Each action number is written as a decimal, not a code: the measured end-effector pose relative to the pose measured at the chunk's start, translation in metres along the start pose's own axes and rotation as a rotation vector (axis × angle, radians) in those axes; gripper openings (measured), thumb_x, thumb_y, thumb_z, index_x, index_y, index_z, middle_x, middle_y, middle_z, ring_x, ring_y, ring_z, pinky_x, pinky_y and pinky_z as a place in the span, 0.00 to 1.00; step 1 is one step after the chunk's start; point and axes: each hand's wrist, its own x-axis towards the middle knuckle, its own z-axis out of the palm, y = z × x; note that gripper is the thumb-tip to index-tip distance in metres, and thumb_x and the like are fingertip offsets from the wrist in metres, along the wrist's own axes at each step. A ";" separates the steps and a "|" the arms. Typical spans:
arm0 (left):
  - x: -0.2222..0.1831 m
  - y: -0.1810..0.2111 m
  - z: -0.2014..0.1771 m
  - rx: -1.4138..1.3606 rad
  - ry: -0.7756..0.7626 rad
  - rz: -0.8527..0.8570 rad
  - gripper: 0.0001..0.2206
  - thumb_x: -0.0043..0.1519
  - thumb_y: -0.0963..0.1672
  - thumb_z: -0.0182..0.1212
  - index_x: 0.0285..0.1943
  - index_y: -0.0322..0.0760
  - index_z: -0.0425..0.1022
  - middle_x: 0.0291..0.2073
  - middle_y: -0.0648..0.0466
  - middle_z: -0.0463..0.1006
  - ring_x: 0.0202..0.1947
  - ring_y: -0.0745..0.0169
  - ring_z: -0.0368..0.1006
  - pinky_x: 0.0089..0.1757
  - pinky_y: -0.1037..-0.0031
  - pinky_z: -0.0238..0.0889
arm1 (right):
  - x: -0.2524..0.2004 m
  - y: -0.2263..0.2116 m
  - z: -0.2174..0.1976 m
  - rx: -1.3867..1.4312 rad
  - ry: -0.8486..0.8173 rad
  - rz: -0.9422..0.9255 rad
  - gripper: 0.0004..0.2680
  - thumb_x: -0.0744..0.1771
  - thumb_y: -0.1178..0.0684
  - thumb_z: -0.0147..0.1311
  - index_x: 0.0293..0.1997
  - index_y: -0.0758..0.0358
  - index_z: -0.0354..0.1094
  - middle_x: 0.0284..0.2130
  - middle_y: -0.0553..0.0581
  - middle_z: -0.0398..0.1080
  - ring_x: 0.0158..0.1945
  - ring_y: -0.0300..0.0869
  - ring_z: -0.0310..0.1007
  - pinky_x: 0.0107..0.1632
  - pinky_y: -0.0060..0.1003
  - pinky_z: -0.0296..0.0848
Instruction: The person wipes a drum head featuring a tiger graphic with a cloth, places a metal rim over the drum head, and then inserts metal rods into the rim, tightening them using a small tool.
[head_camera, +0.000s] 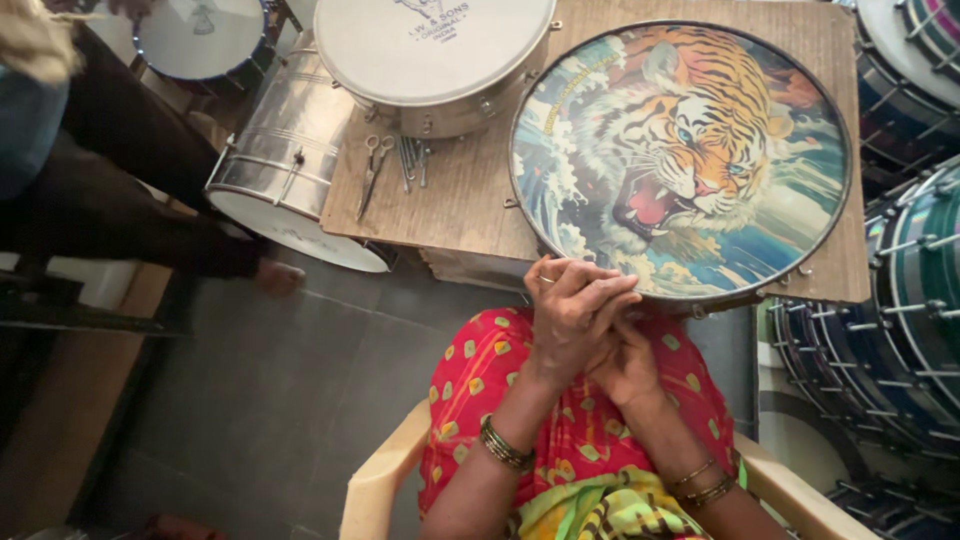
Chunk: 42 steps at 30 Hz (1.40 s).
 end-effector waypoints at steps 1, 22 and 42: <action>-0.001 0.001 0.001 -0.006 0.000 0.000 0.10 0.58 0.47 0.72 0.47 0.50 0.83 0.41 0.64 0.80 0.50 0.63 0.71 0.60 0.61 0.52 | 0.000 0.000 -0.005 -0.003 0.017 -0.017 0.17 0.69 0.45 0.53 0.66 0.53 0.64 0.60 0.51 0.69 0.63 0.42 0.68 0.63 0.42 0.67; -0.001 0.001 -0.003 -0.029 0.026 -0.016 0.09 0.59 0.48 0.72 0.47 0.51 0.84 0.41 0.64 0.79 0.49 0.65 0.71 0.60 0.62 0.52 | -0.010 0.000 0.018 -0.030 -0.022 -0.094 0.17 0.70 0.48 0.48 0.67 0.55 0.62 0.63 0.54 0.66 0.66 0.44 0.65 0.66 0.44 0.64; 0.000 0.008 -0.005 -0.008 0.010 -0.011 0.09 0.58 0.47 0.72 0.47 0.48 0.84 0.40 0.61 0.78 0.49 0.62 0.71 0.59 0.60 0.52 | -0.014 0.005 0.011 -0.008 -0.024 -0.114 0.17 0.68 0.48 0.49 0.65 0.51 0.63 0.60 0.49 0.69 0.64 0.40 0.68 0.63 0.40 0.67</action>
